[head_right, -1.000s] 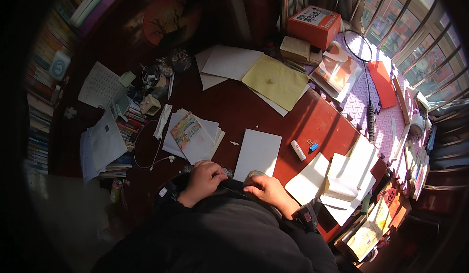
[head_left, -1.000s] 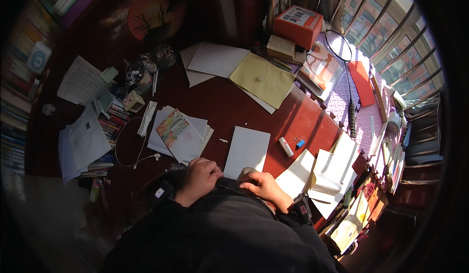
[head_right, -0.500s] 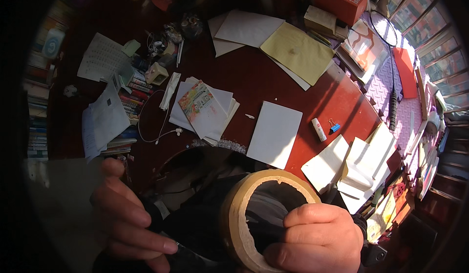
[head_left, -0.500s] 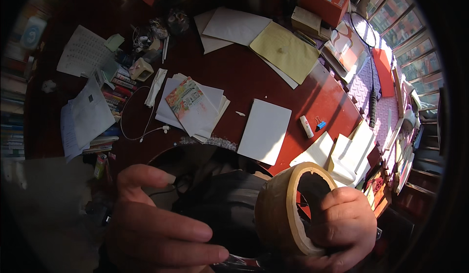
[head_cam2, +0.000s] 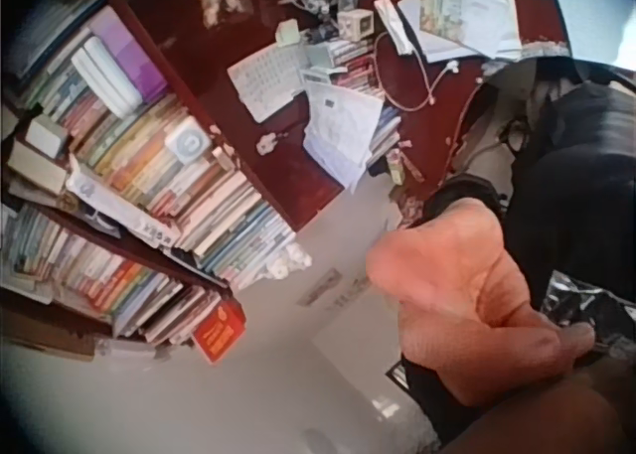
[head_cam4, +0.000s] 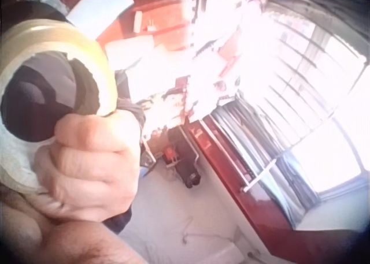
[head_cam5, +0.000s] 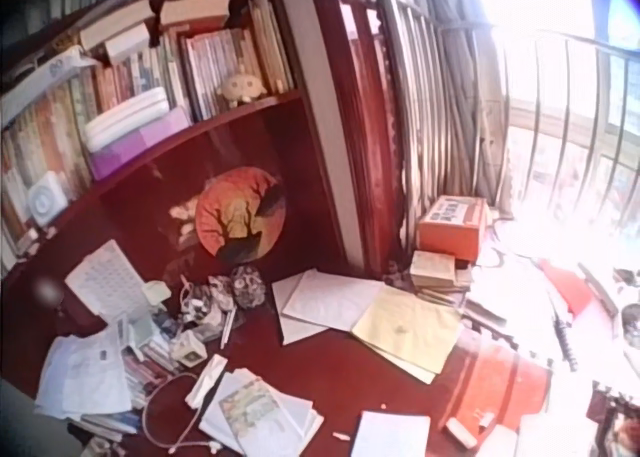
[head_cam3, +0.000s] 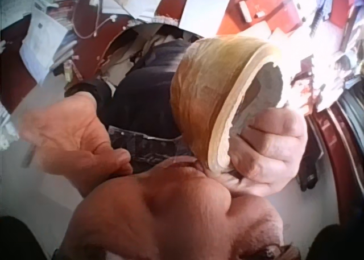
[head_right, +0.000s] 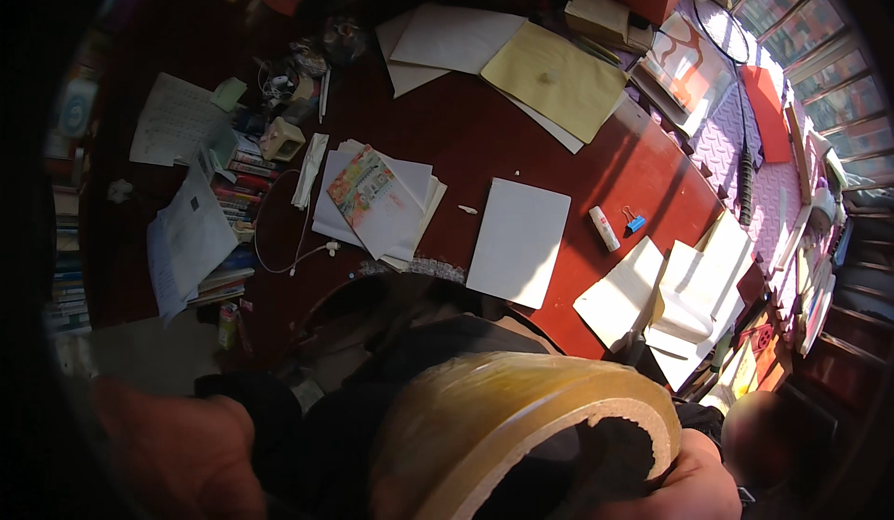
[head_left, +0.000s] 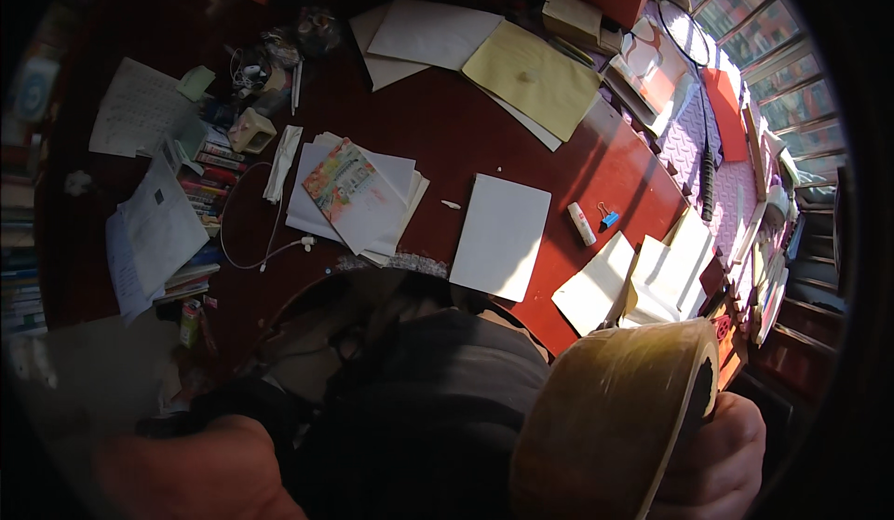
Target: The person assembles a small notebook by hand. They place a stack of white paper on the table, apply clear tape to the spine, fold the edges, and press the binding. They then place the assembled notebook into a yellow envelope.
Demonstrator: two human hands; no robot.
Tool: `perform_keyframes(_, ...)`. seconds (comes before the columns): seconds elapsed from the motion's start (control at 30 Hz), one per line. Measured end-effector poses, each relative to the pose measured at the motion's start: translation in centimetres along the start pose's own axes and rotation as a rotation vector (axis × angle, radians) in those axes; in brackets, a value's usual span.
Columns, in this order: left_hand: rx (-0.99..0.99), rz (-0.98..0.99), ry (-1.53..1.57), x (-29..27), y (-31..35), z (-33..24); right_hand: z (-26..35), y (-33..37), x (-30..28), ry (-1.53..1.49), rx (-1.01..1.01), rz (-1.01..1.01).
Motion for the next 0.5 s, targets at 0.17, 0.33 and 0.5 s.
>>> perform_keyframes(0.17, -0.036, -0.023, 0.134, -0.8, -1.1, 1.9, 0.2, 0.1, -0.5, 0.024, -0.135, -0.104)
perform_keyframes(0.33, 0.000, -0.263, -0.071, -0.3, 0.0, 0.4, 0.2, 1.2, -0.5, -0.007, -0.140, -0.038)
perform_keyframes(0.5, -0.507, -0.479, -0.939, 1.3, -0.7, -1.1, -0.1, 2.4, -1.4, -0.098, -0.177, -0.020)
Point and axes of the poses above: each hand's wrist, its own y-axis away from the middle knuckle, its own x-axis out of the palm, z = x × y, the point moved 10 cm from there along -y, towards the middle knuckle, and after that the axes turned 11 degrees about -x, right-handed, at the moved point
